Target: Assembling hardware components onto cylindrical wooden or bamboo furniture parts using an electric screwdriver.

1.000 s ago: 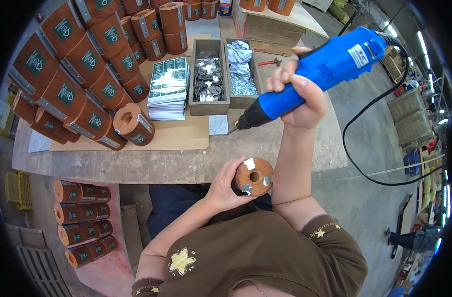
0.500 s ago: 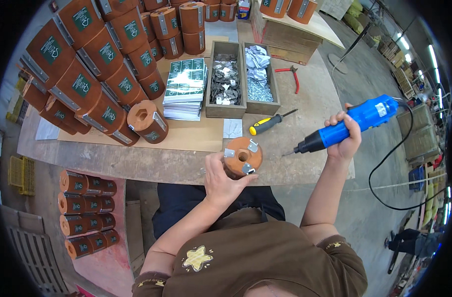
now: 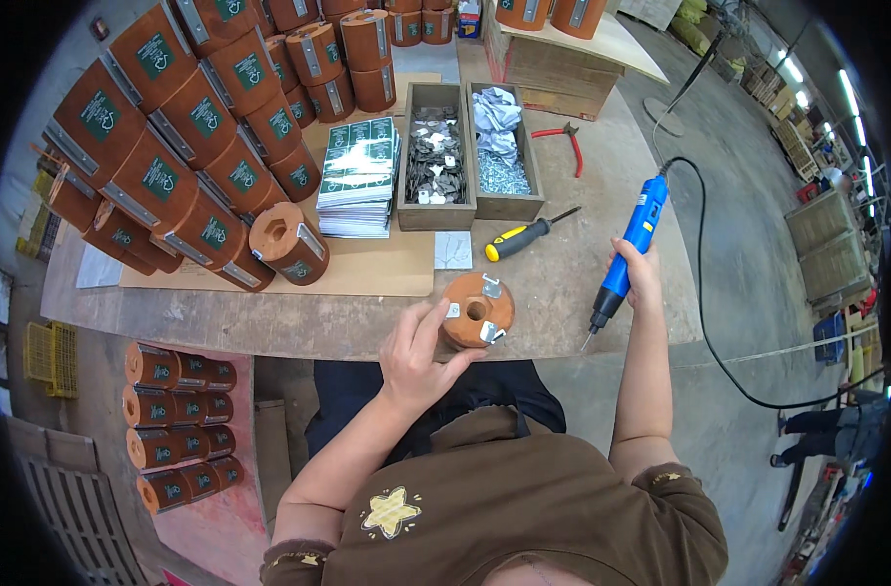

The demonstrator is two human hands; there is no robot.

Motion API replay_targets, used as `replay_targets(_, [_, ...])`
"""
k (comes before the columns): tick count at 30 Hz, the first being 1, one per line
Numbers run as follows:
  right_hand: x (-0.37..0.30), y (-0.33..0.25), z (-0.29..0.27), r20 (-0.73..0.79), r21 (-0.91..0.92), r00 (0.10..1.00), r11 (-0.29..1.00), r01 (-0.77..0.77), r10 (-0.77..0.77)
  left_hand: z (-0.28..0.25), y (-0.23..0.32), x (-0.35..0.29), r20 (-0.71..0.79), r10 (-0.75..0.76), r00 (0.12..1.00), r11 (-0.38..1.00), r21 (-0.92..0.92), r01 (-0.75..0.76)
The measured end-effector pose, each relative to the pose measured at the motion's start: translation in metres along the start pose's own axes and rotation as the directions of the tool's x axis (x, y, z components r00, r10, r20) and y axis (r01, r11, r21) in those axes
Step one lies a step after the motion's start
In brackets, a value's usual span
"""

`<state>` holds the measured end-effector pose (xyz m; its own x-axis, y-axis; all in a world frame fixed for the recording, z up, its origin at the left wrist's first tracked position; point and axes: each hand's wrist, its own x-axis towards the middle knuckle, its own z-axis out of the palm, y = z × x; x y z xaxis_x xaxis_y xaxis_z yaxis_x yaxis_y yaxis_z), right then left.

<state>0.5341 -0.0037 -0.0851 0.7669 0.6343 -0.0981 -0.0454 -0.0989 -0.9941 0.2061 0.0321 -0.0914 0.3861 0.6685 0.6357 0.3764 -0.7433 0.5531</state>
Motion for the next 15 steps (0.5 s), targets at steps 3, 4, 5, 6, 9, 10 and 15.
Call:
replay_targets(3, [0.016,0.012,-0.009,0.028,-0.162,0.999,0.986,-0.037,0.042,0.005,0.003,-0.005,-0.068,0.0,0.998,1.0,0.022,0.002])
replay_targets(4, [0.021,0.018,-0.009,0.024,-0.162,0.999,0.986,-0.035,0.04,0.007,0.004,-0.005,-0.101,0.006,0.995,0.999,0.041,-0.002])
replay_targets(5, [0.024,0.023,-0.009,-0.011,-0.285,1.0,0.958,-0.009,0.007,0.009,0.005,-0.005,-0.101,0.009,0.995,0.999,0.038,-0.005])
replay_targets(6, [0.028,0.026,-0.009,-0.043,-0.405,0.999,0.914,0.011,-0.031,0.01,0.006,-0.004,-0.12,0.025,0.992,0.997,0.073,-0.016])
replay_targets(9, [0.036,0.031,-0.004,-0.074,-0.545,0.997,0.838,-0.036,-0.006,0.013,0.009,-0.002,-0.131,0.07,0.989,0.989,0.136,-0.052])
replay_targets(10, [0.036,0.03,0.0,-0.076,-0.623,0.997,0.781,-0.031,-0.022,0.014,0.009,-0.002,-0.127,0.097,0.987,0.982,0.172,-0.074])
replay_targets(15, [0.032,0.013,0.015,-0.081,-0.867,0.994,0.498,-0.031,-0.079,0.007,0.0,0.01,-0.03,0.202,0.979,0.97,0.144,-0.196])
